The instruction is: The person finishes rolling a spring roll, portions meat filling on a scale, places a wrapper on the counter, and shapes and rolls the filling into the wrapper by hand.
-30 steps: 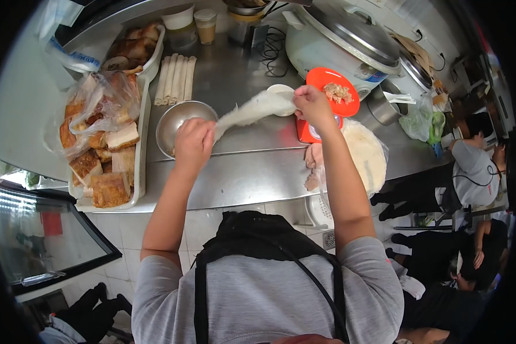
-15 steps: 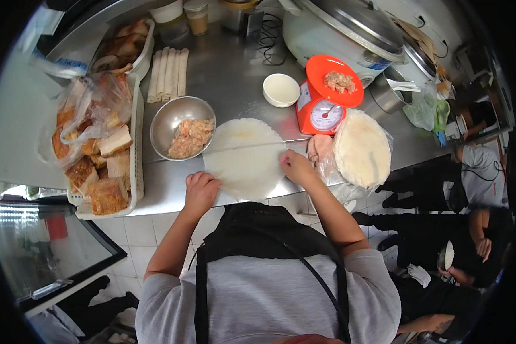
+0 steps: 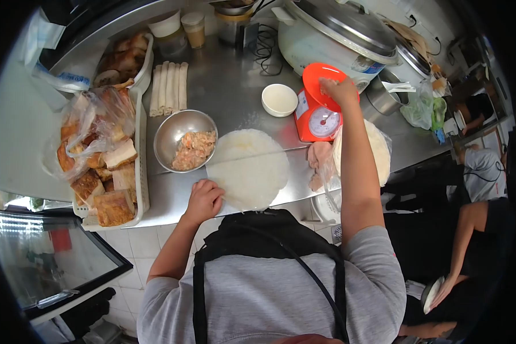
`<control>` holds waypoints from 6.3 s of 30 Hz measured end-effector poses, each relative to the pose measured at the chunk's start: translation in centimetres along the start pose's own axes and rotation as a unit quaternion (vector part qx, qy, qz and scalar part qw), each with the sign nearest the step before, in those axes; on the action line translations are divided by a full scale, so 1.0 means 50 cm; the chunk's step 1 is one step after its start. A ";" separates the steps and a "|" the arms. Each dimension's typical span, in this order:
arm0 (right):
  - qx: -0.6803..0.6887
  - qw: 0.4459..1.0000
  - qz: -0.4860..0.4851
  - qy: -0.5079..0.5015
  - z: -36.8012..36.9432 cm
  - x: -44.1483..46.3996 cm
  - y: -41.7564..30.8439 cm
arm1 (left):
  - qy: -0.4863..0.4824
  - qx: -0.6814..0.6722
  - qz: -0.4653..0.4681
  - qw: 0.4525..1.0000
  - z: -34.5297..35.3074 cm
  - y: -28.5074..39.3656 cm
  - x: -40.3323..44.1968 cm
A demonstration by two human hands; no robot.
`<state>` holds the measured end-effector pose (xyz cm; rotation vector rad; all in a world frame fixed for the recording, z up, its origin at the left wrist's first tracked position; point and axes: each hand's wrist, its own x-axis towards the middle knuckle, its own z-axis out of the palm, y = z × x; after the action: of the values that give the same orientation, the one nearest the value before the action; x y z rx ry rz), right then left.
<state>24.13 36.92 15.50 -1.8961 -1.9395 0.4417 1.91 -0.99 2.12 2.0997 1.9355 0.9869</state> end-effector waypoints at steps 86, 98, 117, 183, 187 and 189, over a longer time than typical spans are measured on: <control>0.082 0.834 -0.499 -0.222 0.316 -0.406 0.030 | -0.106 0.028 -0.048 0.993 0.099 -0.045 0.124; 0.087 0.854 -0.488 -0.160 0.310 -0.396 0.049 | -0.076 0.011 -0.036 0.996 0.105 -0.029 0.137; 0.078 0.867 -0.461 -0.175 0.290 -0.415 0.016 | -0.014 0.019 -0.037 0.999 0.102 -0.022 0.122; 0.120 0.883 -0.444 -0.091 0.245 -0.404 0.086 | -0.004 0.105 0.025 0.994 0.103 0.039 0.170; 0.098 0.881 -0.447 -0.120 0.270 -0.390 0.107 | -0.018 0.114 0.036 0.993 0.131 0.032 0.170; 0.128 0.883 -0.440 -0.105 0.259 -0.391 0.109 | -0.010 0.119 0.036 0.992 0.136 0.038 0.172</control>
<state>22.78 18.19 0.44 -0.6830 -2.4668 0.5765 6.83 8.90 1.00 2.3098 2.0718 0.7773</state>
